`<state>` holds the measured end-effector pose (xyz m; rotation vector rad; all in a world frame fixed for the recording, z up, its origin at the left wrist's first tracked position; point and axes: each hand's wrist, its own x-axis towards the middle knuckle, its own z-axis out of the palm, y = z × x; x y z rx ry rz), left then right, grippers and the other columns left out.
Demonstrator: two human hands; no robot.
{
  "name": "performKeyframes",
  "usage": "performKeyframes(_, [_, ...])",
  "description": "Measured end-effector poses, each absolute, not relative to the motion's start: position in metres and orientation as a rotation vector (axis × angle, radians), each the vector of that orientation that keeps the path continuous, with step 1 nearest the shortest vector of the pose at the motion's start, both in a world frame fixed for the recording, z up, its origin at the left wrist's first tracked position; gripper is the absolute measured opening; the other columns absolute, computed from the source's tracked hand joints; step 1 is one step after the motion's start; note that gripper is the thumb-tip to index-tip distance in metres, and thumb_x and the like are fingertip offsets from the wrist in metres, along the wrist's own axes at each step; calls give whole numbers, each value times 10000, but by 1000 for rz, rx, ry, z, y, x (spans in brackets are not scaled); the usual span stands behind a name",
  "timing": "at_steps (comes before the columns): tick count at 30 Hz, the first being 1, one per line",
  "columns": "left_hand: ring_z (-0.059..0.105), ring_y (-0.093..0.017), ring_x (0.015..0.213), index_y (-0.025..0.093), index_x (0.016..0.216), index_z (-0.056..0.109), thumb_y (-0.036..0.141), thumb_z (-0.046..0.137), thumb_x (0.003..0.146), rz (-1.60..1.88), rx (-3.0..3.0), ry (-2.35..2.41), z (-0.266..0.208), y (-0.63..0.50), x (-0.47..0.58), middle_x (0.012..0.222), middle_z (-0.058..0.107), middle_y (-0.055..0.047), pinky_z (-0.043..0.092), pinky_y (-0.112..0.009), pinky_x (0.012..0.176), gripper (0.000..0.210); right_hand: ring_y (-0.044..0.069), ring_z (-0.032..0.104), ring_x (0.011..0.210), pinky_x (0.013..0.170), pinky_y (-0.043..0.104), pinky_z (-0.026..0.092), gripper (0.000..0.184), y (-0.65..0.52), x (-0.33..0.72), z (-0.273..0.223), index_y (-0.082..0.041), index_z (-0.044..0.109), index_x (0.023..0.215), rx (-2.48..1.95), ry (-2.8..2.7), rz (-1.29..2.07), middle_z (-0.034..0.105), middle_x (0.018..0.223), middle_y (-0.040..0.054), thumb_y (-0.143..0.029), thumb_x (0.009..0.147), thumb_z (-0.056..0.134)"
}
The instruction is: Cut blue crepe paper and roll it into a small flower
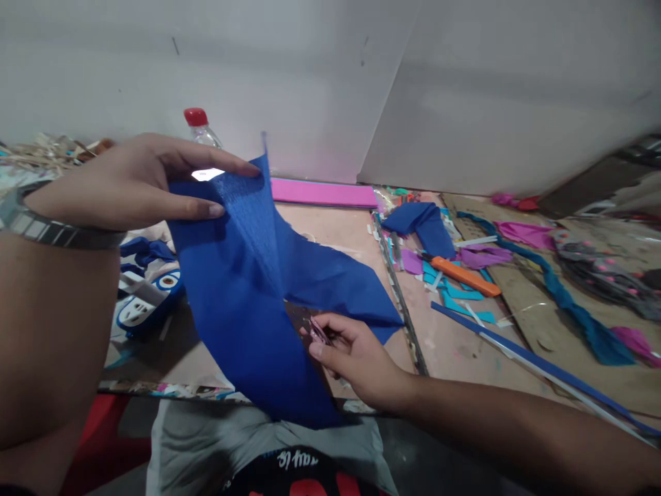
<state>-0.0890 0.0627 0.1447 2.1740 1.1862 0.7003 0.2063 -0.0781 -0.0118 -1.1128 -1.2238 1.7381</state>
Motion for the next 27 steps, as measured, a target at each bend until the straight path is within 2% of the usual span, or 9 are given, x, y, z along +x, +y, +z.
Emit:
performKeyframes(3, [745,-219,858,300,1350,725,490,855,717,712,2172,1181,148,61,-92,1097,775,9,607,-256,642,674,105,503,683,572,228,400,342,-77,208,-11,-191,718,986,-1130,-1301,1741,599,842,-1,-466,816,830])
performKeyframes(8, [749,-215,863,309,1358,719,471,840,748,704,2203,1176,149,60,-90,1073,773,13,591,-224,621,643,69,481,557,496,228,384,407,-77,210,-9,-186,716,996,-1136,-1351,1866,551,849,-14,-540,820,813])
performKeyframes(12, [756,-221,889,317,1364,715,450,821,779,663,2208,1131,147,59,-86,1134,774,-2,601,-212,616,609,83,488,664,563,224,375,367,-74,208,-4,-171,740,933,-1015,-1420,1812,552,877,2,-527,859,787])
performKeyframes(15, [757,-239,929,316,1376,705,475,819,779,649,2221,1132,147,60,-86,1183,762,1,606,-222,635,628,95,472,701,590,229,362,380,-71,204,-1,-165,741,933,-974,-1433,1771,564,868,7,-541,882,763])
performKeyframes(22, [736,-278,1057,325,1386,695,514,827,747,656,2208,1151,149,59,-88,1194,745,31,625,-252,725,679,84,443,633,579,227,348,424,-67,201,0,-165,754,971,-997,-1336,1867,524,736,-32,-571,852,788])
performKeyframes(27, [710,-313,1115,291,1377,702,485,841,756,679,2176,1132,149,58,-88,1189,742,6,633,-337,819,665,83,420,594,535,219,310,429,-66,202,-1,-174,767,948,-1027,-1305,1874,497,658,-45,-592,849,784])
